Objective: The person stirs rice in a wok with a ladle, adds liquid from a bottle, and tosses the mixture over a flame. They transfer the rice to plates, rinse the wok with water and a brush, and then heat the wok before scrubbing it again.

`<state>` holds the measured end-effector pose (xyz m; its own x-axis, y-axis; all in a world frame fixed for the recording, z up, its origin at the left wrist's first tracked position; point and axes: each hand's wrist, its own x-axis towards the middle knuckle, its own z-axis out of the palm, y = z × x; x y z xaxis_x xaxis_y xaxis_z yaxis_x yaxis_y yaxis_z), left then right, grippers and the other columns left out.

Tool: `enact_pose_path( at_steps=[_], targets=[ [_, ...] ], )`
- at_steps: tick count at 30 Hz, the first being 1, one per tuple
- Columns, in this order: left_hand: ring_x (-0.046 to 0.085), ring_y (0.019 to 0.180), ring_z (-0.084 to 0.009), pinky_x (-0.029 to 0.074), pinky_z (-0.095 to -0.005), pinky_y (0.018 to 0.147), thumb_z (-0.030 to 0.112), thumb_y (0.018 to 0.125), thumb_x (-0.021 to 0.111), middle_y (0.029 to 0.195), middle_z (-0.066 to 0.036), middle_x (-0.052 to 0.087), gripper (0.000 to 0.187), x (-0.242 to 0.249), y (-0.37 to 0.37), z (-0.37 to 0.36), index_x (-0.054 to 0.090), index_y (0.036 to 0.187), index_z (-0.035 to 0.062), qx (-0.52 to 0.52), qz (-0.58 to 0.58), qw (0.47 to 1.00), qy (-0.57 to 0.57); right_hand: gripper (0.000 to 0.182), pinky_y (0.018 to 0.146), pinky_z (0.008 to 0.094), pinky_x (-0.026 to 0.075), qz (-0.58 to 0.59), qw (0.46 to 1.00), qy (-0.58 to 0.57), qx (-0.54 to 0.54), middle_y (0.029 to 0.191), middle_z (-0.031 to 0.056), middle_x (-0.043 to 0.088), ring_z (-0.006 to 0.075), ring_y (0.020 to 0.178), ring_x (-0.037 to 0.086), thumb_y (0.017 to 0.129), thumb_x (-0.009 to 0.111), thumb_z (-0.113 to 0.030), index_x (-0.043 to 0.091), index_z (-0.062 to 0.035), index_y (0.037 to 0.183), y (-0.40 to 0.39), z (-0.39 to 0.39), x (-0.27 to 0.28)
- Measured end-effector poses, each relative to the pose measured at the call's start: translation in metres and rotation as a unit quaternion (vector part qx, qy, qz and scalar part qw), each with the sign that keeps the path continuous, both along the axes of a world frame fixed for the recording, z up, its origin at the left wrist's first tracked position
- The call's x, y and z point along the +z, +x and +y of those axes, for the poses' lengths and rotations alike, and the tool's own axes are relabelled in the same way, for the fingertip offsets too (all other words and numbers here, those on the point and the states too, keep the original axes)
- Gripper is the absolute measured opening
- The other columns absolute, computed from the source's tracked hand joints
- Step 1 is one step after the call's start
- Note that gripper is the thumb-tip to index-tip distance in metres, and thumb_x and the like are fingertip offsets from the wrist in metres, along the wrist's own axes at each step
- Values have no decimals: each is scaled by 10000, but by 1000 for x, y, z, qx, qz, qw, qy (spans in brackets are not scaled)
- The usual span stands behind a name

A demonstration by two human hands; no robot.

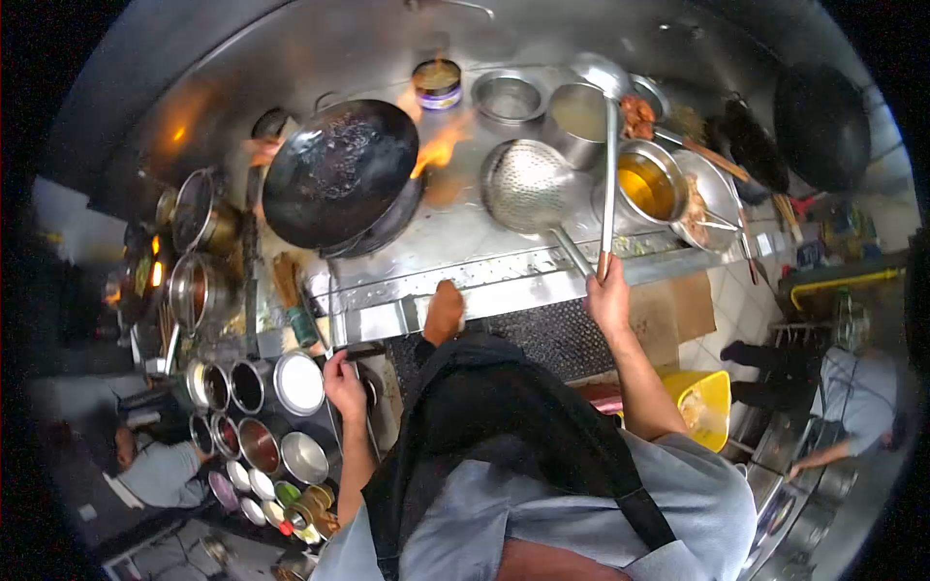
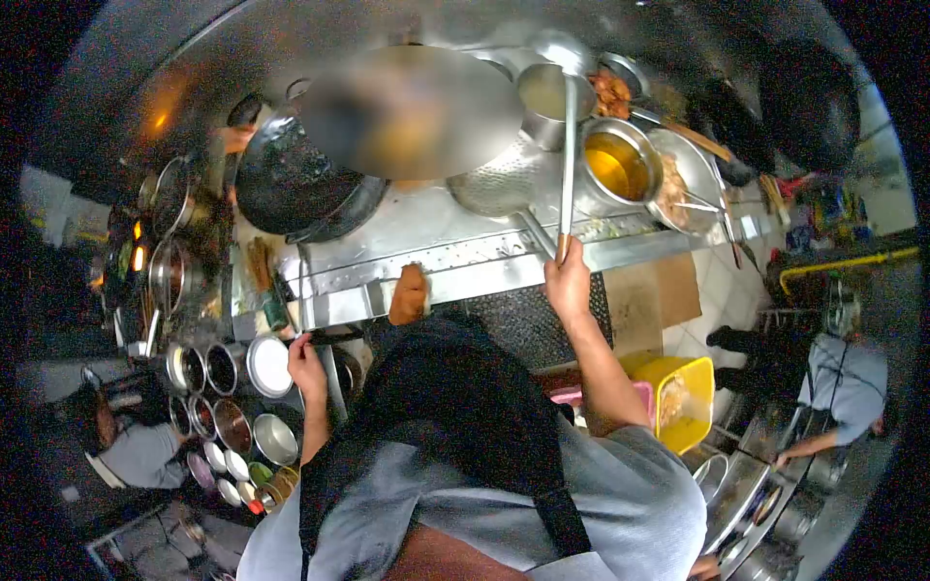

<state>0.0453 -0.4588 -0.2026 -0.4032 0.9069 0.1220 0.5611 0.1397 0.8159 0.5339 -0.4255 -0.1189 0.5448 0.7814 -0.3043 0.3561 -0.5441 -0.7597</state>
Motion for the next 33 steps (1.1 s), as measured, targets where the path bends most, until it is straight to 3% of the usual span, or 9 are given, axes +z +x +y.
enact_pose_path(
  at_steps=[9, 14, 16, 21, 23, 25, 29, 31, 33],
  targets=[
    [614, 1041, -384, 490, -430, 921, 148, 806, 607, 1086, -215, 656, 328, -2, -53, 83, 660, 1114, 46, -21, 137, 986, -96, 394, 830, 408, 507, -131, 985, 45, -107, 1036, 172, 691, 299, 914, 656, 917, 562, -152, 548, 12, 1274, 120, 6, -112],
    [616, 1088, -384, 470, -453, 974, 246, 818, 578, 1133, -244, 639, 579, -29, -120, 147, 447, 1340, 32, 45, 268, 891, -364, 452, 800, 437, 500, -23, 988, -68, -133, 1010, 190, 662, 316, 963, 638, 900, 578, -148, 506, -19, 1328, 89, 31, -42],
    [612, 1099, -386, 465, -453, 981, 249, 821, 571, 1168, -252, 627, 647, -58, -140, 155, 386, 1403, 32, 37, 274, 870, -408, 458, 894, 429, 479, -476, 872, -17, -117, 1138, 205, 624, 314, 1070, 603, 860, 611, -91, 518, -13, 1302, 46, 38, -18],
    [583, 1155, -403, 452, -440, 989, 345, 808, 607, 1253, -277, 583, 863, -53, -148, 152, 208, 1513, 48, -16, 158, 875, -458, 528, 1016, 417, 416, -234, 926, 271, 120, 1248, 204, 576, 331, 1146, 565, 802, 651, 20, 512, 3, 1311, -118, 88, -12],
    [631, 1073, -387, 487, -436, 918, 359, 801, 614, 1182, -278, 617, 842, -83, -172, 141, 251, 1498, 55, 28, 29, 962, -272, 541, 1022, 415, 411, -166, 926, 271, 207, 1249, 199, 574, 348, 1168, 545, 766, 668, 47, 525, -5, 1286, -208, 114, -2],
    [628, 714, -227, 521, -326, 659, 245, 779, 623, 937, -135, 644, 777, -7, -162, 152, 317, 1461, 34, 51, -188, 957, -217, 559, 1027, 423, 410, -126, 895, 301, 304, 1246, 219, 555, 378, 1175, 524, 756, 656, 39, 512, -23, 1293, -285, 138, 10],
    [558, 693, -132, 456, -256, 527, 133, 795, 594, 1002, -85, 602, 732, 96, -187, 245, 336, 1469, 7, -51, -38, 995, 80, 439, 925, 443, 458, -147, 847, 259, 440, 1097, 200, 614, 358, 1049, 571, 813, 671, -148, 557, -13, 1215, -383, 181, 2],
    [581, 783, -133, 482, -246, 682, 107, 802, 580, 1004, -75, 630, 751, 203, -164, 301, 311, 1502, 57, -38, -111, 992, -36, 344, 893, 437, 464, -188, 838, 126, 497, 1049, 195, 631, 346, 1018, 595, 813, 679, -221, 594, -11, 1072, -405, 196, -22],
    [596, 860, -138, 484, -266, 765, 153, 815, 632, 1030, -85, 655, 703, 220, -177, 391, 384, 1466, 53, -100, 85, 958, 253, 206, 837, 427, 491, -231, 831, 152, 483, 965, 184, 669, 339, 925, 648, 816, 634, -184, 588, -29, 943, -412, 204, -31]
  ],
)
